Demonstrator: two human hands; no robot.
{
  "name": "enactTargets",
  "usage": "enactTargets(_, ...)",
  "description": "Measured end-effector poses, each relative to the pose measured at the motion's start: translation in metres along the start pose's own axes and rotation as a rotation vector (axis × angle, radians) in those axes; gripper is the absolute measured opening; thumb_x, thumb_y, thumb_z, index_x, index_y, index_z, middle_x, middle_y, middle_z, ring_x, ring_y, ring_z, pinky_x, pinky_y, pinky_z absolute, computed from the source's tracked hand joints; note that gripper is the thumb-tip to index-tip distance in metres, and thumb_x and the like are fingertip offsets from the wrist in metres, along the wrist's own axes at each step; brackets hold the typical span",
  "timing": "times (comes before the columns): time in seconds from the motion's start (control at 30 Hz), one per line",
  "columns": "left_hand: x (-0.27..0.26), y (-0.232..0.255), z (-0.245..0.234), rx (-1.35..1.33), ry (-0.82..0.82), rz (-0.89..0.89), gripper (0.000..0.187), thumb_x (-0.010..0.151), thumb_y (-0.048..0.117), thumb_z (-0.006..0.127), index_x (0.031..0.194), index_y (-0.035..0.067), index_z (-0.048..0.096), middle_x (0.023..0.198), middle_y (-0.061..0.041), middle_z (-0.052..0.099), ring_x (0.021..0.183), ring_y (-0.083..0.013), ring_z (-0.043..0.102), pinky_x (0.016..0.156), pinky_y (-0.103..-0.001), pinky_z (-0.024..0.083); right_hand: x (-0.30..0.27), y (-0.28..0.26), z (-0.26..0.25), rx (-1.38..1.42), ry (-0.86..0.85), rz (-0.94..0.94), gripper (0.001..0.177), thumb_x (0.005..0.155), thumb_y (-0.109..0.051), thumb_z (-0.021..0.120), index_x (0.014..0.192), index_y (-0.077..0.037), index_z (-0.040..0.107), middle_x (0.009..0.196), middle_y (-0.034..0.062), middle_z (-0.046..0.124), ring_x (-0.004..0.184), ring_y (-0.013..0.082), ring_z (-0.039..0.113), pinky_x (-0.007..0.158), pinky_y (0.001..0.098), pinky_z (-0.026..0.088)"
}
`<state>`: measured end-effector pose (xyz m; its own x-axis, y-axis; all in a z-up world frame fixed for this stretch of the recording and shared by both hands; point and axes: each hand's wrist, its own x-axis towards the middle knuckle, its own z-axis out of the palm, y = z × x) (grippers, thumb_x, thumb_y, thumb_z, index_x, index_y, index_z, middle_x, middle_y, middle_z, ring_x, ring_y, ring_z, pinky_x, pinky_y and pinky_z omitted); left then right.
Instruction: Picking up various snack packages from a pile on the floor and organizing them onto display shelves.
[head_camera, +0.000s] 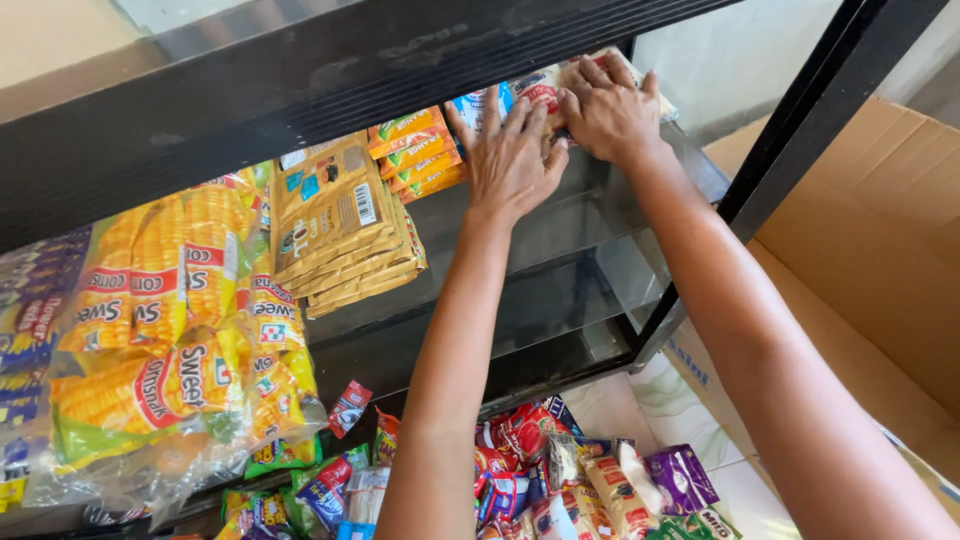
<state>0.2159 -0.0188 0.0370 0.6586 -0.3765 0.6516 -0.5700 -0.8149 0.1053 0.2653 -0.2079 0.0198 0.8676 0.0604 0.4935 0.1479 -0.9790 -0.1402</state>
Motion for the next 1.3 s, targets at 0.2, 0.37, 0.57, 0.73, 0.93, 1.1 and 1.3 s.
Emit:
enactTargets(0.2,0.002,0.008,-0.003,0.083,-0.061,-0.006,0.064,0.087,0.043,0.059,0.135,0.001,0.062,0.145,-0.015,0.057,0.147,-0.0409,0.033,0.113,-0.079,-0.001,-0.027,-0.015,-0.018,-0.001,0.093,0.003,0.053,0.107,-0.049,0.041,0.152,-0.023,0.052,0.163,0.0118,0.037,0.15,0.0451,0.023,0.103,0.0852,0.017)
enactTargets(0.37,-0.005,0.014,0.017,0.06,0.024,0.012,0.06,0.091,0.038,0.057,0.136,-0.001,0.061,0.147,-0.017,0.056,0.15,-0.0394,0.031,0.118,-0.078,0.001,-0.06,-0.022,-0.019,-0.002,0.076,-0.025,0.055,0.105,-0.049,0.044,0.156,-0.028,0.049,0.165,0.0126,0.034,0.15,0.0485,0.02,0.103,0.0873,0.017)
enactTargets(0.57,-0.038,0.029,-0.013,0.027,0.103,-0.003,0.063,0.091,0.037,0.059,0.141,-0.001,0.056,0.157,-0.025,0.038,0.152,-0.0442,0.021,0.118,-0.075,0.006,-0.05,-0.035,-0.035,0.017,0.057,-0.022,0.055,0.103,-0.049,0.045,0.154,-0.027,0.049,0.165,0.01,0.034,0.152,0.0464,0.019,0.1,0.0895,0.016)
enactTargets(0.73,-0.078,0.04,-0.036,-0.014,0.107,-0.009,0.06,0.095,0.034,0.06,0.143,-0.002,0.052,0.162,-0.025,0.031,0.155,-0.0474,0.017,0.122,-0.07,0.012,-0.076,-0.034,-0.024,0.008,0.015,0.023,0.052,0.104,-0.049,0.047,0.15,-0.026,0.052,0.165,0.0105,0.035,0.153,0.0444,0.021,0.105,0.0853,0.018)
enactTargets(0.93,-0.112,0.044,-0.029,0.106,0.088,0.01,0.059,0.096,0.026,0.054,0.149,0.0,0.047,0.164,-0.024,0.03,0.155,-0.0435,0.017,0.122,-0.068,0.015,-0.137,-0.075,-0.055,0.032,0.226,-0.161,0.048,0.102,-0.038,0.054,0.148,-0.023,0.056,0.163,0.0132,0.04,0.152,0.045,0.025,0.111,0.0786,0.02)
enactTargets(1.1,-0.162,0.065,-0.028,-0.021,0.115,-0.005,0.055,0.101,0.021,0.049,0.152,0.0,0.044,0.166,-0.021,0.03,0.158,-0.0402,0.015,0.123,-0.069,0.014,-0.212,-0.094,-0.057,0.092,0.224,-0.176,0.052,0.102,-0.026,0.058,0.153,-0.014,0.054,0.166,0.0123,0.038,0.156,0.0432,0.025,0.115,0.0758,0.019)
enactTargets(1.3,-0.248,0.089,-0.029,-0.003,0.02,-0.026,0.056,0.102,0.022,0.049,0.156,0.005,0.043,0.169,-0.015,0.024,0.159,-0.0384,0.013,0.123,-0.072,0.012,-0.304,-0.108,-0.04,0.166,0.202,-0.179,0.051,0.106,-0.022,0.058,0.155,-0.011,0.053,0.17,0.0159,0.032,0.157,0.0446,0.022,0.119,0.0737,0.02)
